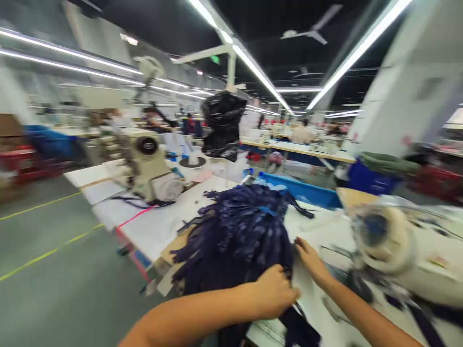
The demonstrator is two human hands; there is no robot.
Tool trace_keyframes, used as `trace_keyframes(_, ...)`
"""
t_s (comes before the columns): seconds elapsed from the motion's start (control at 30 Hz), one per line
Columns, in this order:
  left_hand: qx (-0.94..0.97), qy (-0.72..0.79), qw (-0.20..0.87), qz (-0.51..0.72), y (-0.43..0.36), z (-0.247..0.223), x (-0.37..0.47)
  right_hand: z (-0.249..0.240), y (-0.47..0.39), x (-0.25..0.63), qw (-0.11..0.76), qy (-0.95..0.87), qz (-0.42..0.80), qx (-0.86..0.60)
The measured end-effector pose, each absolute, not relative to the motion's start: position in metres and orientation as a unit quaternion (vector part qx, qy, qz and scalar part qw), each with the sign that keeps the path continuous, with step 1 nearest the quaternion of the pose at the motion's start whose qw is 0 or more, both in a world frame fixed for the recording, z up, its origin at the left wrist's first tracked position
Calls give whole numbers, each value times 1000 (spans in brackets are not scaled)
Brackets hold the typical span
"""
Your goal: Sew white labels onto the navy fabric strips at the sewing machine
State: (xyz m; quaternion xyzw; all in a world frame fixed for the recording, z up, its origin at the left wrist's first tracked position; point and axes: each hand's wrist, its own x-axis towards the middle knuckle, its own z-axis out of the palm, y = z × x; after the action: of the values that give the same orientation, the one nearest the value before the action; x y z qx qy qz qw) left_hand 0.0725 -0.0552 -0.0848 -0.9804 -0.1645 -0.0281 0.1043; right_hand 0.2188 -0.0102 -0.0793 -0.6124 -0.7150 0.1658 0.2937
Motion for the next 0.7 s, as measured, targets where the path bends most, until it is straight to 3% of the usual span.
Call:
trace_keyframes(0.2,-983,-126,110,-76,-78,-86,56,-93,-97,240,210,-740,192,-610)
trace_keyframes(0.37,-966,-164,96,-177,-83,-52,70,-71,-161,235,81,-889,157,-423)
trace_keyframes(0.53,-956,-169,77,-229,-69,-36,104,-53,-194,280,150,-829,132,-522)
trace_keyframes(0.7,-954,-238,-140,-118,-56,-44,159,-72,-207,354,250,-728,76,-634)
